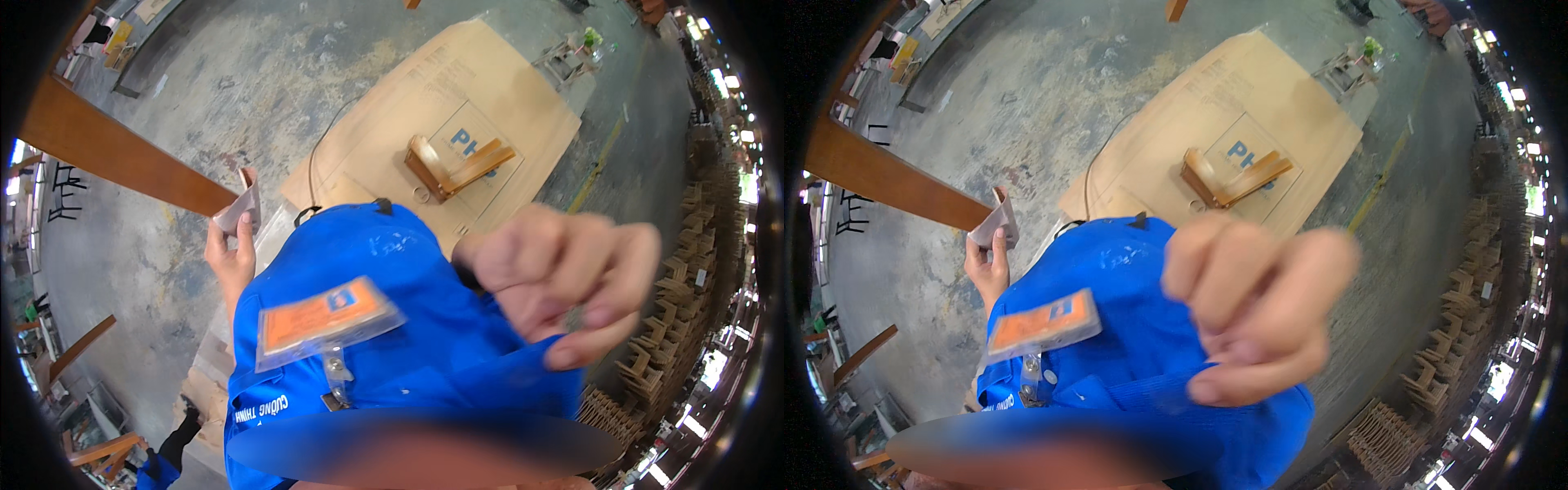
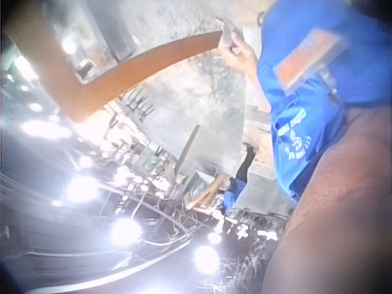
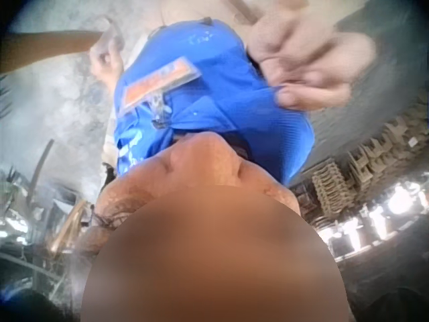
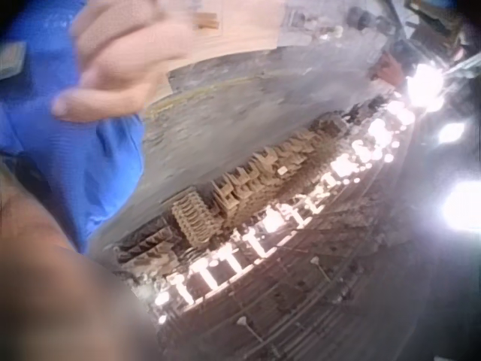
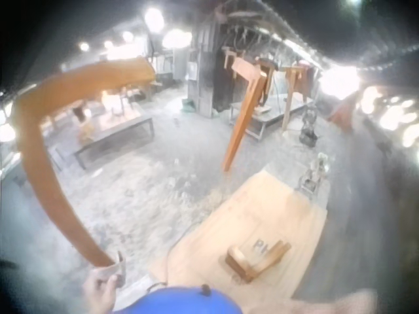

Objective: The person repeatedly sprays a wooden chair leg with a handheld spray gun and wipes it with a cloth. They rotate the leg to treat different sides, then place it on a cardboard sheet on the floor. The process is repeated for multiple chair legs in a workshop setting.

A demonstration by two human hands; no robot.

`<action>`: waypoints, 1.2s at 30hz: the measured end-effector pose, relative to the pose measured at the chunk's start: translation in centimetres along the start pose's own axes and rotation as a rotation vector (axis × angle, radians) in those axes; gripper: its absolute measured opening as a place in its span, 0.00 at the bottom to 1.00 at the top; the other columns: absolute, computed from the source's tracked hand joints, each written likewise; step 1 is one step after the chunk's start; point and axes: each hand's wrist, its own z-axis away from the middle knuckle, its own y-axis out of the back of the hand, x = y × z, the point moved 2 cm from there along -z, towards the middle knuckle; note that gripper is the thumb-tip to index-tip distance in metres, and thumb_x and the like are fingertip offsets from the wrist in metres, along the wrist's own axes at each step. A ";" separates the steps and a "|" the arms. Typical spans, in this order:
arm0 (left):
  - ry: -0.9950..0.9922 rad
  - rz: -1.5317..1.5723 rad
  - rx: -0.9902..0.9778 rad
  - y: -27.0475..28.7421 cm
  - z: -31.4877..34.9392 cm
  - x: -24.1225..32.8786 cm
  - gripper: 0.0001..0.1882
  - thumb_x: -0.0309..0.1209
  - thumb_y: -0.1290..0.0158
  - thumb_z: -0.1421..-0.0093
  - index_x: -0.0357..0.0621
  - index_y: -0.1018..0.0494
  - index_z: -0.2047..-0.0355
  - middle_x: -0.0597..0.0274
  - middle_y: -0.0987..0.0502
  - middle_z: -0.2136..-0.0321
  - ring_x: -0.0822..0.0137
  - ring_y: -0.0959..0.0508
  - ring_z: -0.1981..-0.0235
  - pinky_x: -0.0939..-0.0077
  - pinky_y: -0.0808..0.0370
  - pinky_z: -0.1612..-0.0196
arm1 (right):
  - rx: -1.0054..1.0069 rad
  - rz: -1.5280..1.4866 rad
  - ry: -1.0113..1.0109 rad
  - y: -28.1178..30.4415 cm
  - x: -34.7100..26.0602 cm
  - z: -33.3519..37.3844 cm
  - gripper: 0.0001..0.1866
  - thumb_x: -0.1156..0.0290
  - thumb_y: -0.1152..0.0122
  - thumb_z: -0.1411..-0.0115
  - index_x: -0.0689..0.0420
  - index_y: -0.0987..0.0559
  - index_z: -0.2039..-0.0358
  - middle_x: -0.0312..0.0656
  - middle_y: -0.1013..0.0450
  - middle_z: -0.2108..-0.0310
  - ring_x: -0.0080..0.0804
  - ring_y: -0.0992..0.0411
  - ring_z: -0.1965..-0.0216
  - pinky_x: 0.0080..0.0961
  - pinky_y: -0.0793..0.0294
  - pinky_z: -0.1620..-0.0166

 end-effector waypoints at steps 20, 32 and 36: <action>-0.122 -0.203 -0.050 0.4 1.1 0.7 0.06 0.25 0.43 0.43 0.38 0.25 0.66 0.58 0.23 0.73 0.72 0.25 0.74 0.79 0.28 0.68 | -0.263 -0.531 -0.742 -4.0 1.0 1.1 0.09 0.78 0.36 0.64 0.55 0.30 0.89 0.38 0.37 0.79 0.26 0.41 0.79 0.26 0.46 0.75; -0.142 -0.180 -0.077 0.4 0.5 1.6 0.04 0.23 0.44 0.43 0.37 0.26 0.67 0.58 0.22 0.72 0.69 0.24 0.73 0.77 0.28 0.67 | -0.224 -0.575 -0.618 -4.5 2.3 -0.2 0.09 0.79 0.37 0.64 0.58 0.30 0.90 0.40 0.36 0.78 0.28 0.40 0.77 0.32 0.41 0.73; -0.178 -0.168 -0.074 0.2 0.4 1.6 0.05 0.23 0.44 0.43 0.37 0.25 0.66 0.57 0.22 0.72 0.68 0.24 0.73 0.76 0.28 0.67 | -0.184 -0.421 -0.564 -3.9 1.1 -0.5 0.09 0.81 0.38 0.59 0.57 0.29 0.87 0.35 0.36 0.77 0.27 0.40 0.76 0.32 0.38 0.70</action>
